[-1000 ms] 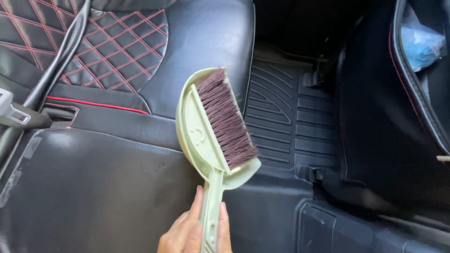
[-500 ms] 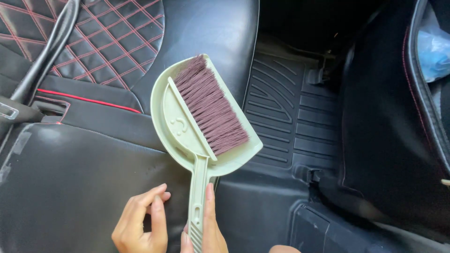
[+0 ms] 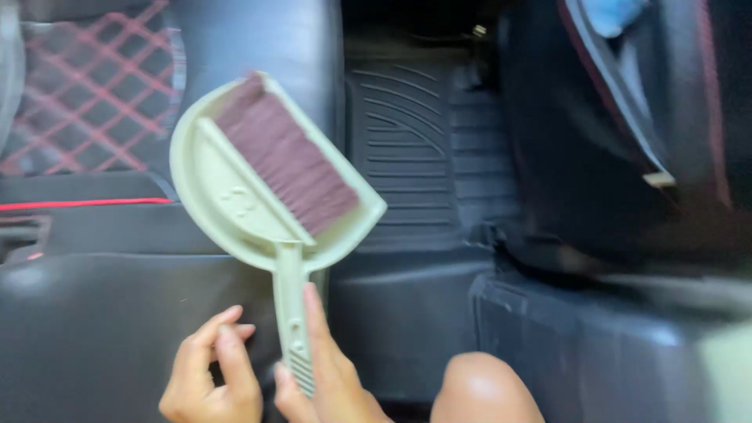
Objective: The person uses a small brush and dustpan to clean the back seat of a car. They brush the black leather seat covers with red stitching and sweep debris into the dustpan, then brush the floor mat area.
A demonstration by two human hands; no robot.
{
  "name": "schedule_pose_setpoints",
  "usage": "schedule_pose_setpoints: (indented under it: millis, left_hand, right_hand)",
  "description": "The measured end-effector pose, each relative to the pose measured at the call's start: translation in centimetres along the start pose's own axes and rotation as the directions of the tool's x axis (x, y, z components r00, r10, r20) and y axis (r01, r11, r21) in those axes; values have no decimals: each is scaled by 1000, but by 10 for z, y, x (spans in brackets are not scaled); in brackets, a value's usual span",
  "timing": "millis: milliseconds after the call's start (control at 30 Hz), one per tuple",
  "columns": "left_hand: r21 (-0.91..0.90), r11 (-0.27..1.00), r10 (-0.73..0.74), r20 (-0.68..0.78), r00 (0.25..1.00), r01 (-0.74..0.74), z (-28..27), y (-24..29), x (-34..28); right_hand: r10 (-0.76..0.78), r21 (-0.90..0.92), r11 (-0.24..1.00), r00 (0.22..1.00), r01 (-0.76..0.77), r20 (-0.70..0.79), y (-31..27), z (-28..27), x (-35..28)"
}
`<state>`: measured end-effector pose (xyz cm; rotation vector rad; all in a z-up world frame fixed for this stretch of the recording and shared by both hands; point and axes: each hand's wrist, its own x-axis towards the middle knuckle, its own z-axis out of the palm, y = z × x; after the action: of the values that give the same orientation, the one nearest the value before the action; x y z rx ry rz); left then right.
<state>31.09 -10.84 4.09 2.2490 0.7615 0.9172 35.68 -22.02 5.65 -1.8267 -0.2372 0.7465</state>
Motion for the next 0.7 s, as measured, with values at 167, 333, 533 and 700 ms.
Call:
schedule_pose_setpoints:
  millis: [167,333,533,700]
  left_hand:
    - [86,976,-211,174,962,198,-7,6,-13]
    - [121,992,22,202,979,-48,-7,-3,-16]
    - [99,990,78,198,977,-99,-7,-8,-22]
    - [18,982,186,136,973,-190,-11,-14,-26]
  right_hand:
    - [242,-170,962,956,-214,167,-30,-27,-14]
    - [-196,62,978,978,200,-66,31,21,-5]
    - [-219,69,972,973,224,-79,29,17,-9]
    - [-274,147,949,960,280,-58,13,16,-24]
